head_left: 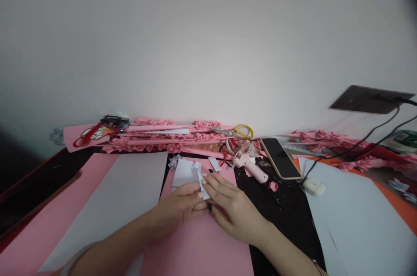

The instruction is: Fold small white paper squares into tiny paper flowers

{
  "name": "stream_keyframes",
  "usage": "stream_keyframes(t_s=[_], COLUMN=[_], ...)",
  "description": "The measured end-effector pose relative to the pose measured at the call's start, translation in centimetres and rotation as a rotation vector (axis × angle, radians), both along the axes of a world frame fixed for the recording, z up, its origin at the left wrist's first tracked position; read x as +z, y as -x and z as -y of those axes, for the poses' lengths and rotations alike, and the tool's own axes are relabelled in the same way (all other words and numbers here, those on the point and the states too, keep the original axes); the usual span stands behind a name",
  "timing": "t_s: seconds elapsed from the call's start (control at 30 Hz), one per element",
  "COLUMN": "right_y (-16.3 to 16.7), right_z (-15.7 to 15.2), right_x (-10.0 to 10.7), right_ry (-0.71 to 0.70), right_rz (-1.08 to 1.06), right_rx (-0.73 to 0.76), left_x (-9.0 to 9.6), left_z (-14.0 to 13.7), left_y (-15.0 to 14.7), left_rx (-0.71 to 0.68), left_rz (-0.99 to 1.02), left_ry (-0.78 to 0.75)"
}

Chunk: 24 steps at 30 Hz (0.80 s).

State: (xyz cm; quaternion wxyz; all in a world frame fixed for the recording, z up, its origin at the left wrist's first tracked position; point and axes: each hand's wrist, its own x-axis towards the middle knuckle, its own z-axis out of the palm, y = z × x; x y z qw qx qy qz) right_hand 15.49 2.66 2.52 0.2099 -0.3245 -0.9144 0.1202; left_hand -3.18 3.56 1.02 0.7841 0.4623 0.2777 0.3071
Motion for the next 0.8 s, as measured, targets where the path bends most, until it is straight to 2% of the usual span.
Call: stream_keyframes(t_s=[0.13, 0.47, 0.57, 0.7, 0.8], right_y=[0.01, 0.05, -0.06, -0.26, -0.2], right_z=[0.02, 0.19, 0.13, -0.32, -0.57], right_x=[-0.12, -0.27, -0.26, -0.62, -0.92], right_ry=[0.014, 0.036, 0.072, 0.131, 0.313], right_rz=[0.027, -0.001, -0.131, -0.356, -0.38], right_rx=[-0.01, -0.004, -0.034, -0.232, -0.276], left_x=[0.13, 0.1, -0.07, -0.12, -0.05], left_z=[-0.02, -0.08, -0.07, 0.18, 0.49], left_y=[-0.03, -0.03, 0.2, 0.39, 0.32], left_rx=[-0.011, -0.015, -0.026, -0.044, -0.055], left_rz=[0.153, 0.151, 0.098, -0.043, -0.164], left_ry=[0.095, 0.089, 0.057, -0.067, -0.235])
